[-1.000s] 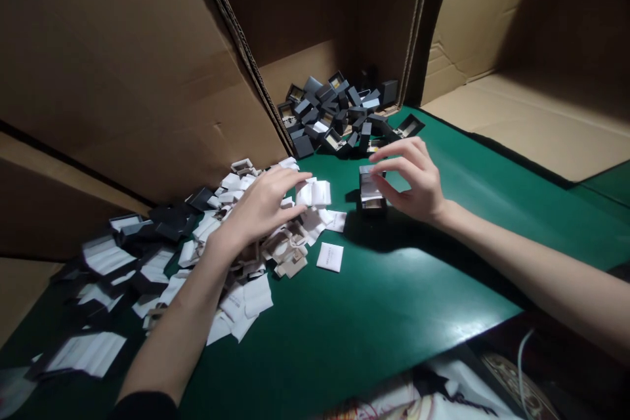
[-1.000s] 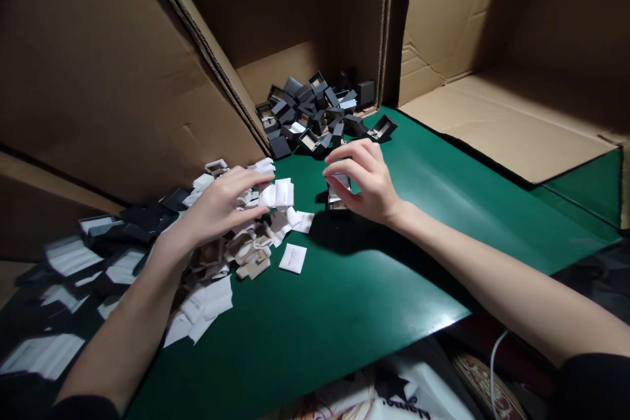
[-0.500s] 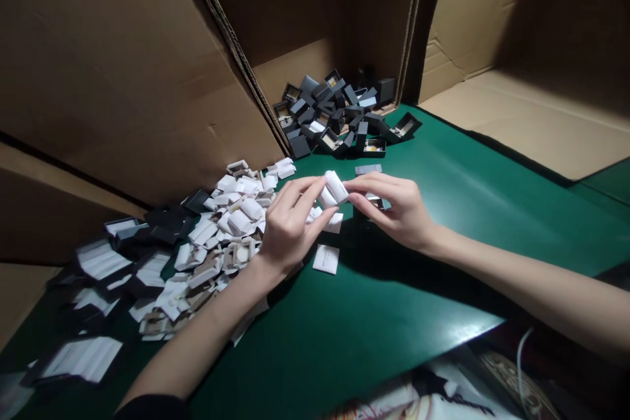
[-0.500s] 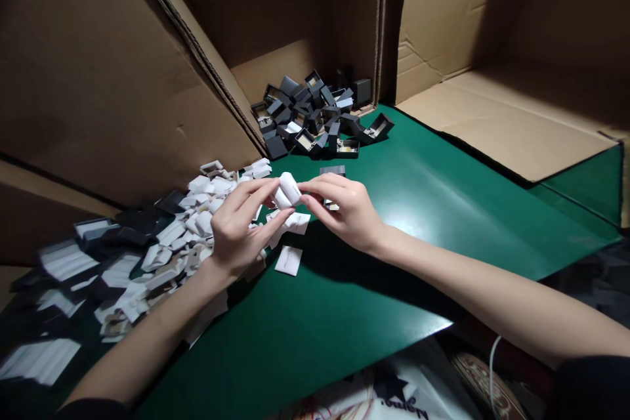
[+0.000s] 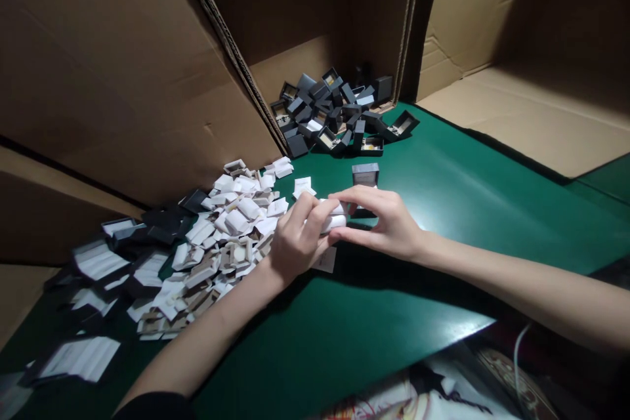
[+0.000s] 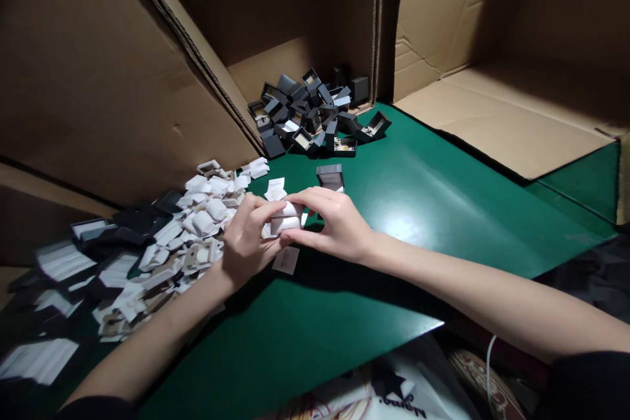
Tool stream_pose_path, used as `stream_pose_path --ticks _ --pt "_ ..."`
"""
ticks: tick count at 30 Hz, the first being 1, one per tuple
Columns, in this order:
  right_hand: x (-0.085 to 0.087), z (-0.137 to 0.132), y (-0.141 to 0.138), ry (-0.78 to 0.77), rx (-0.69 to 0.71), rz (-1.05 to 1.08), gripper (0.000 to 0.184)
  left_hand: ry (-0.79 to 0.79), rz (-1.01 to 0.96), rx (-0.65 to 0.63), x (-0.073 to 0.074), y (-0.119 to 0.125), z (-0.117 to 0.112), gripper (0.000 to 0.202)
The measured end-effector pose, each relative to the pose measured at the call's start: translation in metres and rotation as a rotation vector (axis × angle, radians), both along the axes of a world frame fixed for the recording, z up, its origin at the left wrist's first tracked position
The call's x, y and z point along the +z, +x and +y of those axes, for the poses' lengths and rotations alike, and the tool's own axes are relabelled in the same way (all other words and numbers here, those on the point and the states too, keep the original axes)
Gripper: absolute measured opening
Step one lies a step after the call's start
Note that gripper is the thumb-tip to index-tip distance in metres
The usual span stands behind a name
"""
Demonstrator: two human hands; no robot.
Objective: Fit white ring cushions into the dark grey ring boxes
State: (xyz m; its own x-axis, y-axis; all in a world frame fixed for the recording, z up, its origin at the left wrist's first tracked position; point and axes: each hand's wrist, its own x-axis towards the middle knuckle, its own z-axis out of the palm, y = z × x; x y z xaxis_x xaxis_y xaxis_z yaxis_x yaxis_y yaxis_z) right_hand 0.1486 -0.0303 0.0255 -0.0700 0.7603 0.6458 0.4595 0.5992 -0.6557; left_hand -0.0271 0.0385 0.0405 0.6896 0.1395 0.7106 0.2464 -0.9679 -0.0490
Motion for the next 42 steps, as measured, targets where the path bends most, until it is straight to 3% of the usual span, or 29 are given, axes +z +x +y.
stream_pose_path --ticks 7,12,18,25,31,34,37,42 --pt "0.000 0.003 0.003 -0.144 0.112 -0.014 0.030 0.027 -0.028 -0.061 0.004 0.004 0.004 0.037" --pt "0.000 0.005 0.010 0.004 0.077 -0.032 0.028 -0.150 -0.042 -0.187 0.009 0.004 0.005 0.041" --pt "0.000 0.013 0.021 0.101 -0.005 -0.016 0.034 -0.341 -0.118 -0.093 0.018 0.006 0.003 0.041" --pt "-0.007 0.015 0.021 0.198 -0.071 -0.085 0.049 -0.564 -0.175 -0.068 0.013 0.008 0.005 0.032" --pt "0.003 0.014 0.029 0.212 -0.118 -0.130 0.029 -0.673 -0.168 -0.091 0.005 0.010 0.007 0.030" --pt "0.013 0.017 0.045 0.222 -0.115 -0.218 0.027 -0.653 -0.054 -0.062 -0.002 0.011 0.005 0.024" --pt "0.019 0.021 0.060 0.199 -0.071 -0.316 0.027 -0.547 0.223 -0.092 -0.009 0.013 0.001 0.027" --pt "0.015 0.024 0.068 0.163 0.065 -0.452 0.027 -0.327 0.520 -0.126 -0.019 0.013 -0.002 0.038"
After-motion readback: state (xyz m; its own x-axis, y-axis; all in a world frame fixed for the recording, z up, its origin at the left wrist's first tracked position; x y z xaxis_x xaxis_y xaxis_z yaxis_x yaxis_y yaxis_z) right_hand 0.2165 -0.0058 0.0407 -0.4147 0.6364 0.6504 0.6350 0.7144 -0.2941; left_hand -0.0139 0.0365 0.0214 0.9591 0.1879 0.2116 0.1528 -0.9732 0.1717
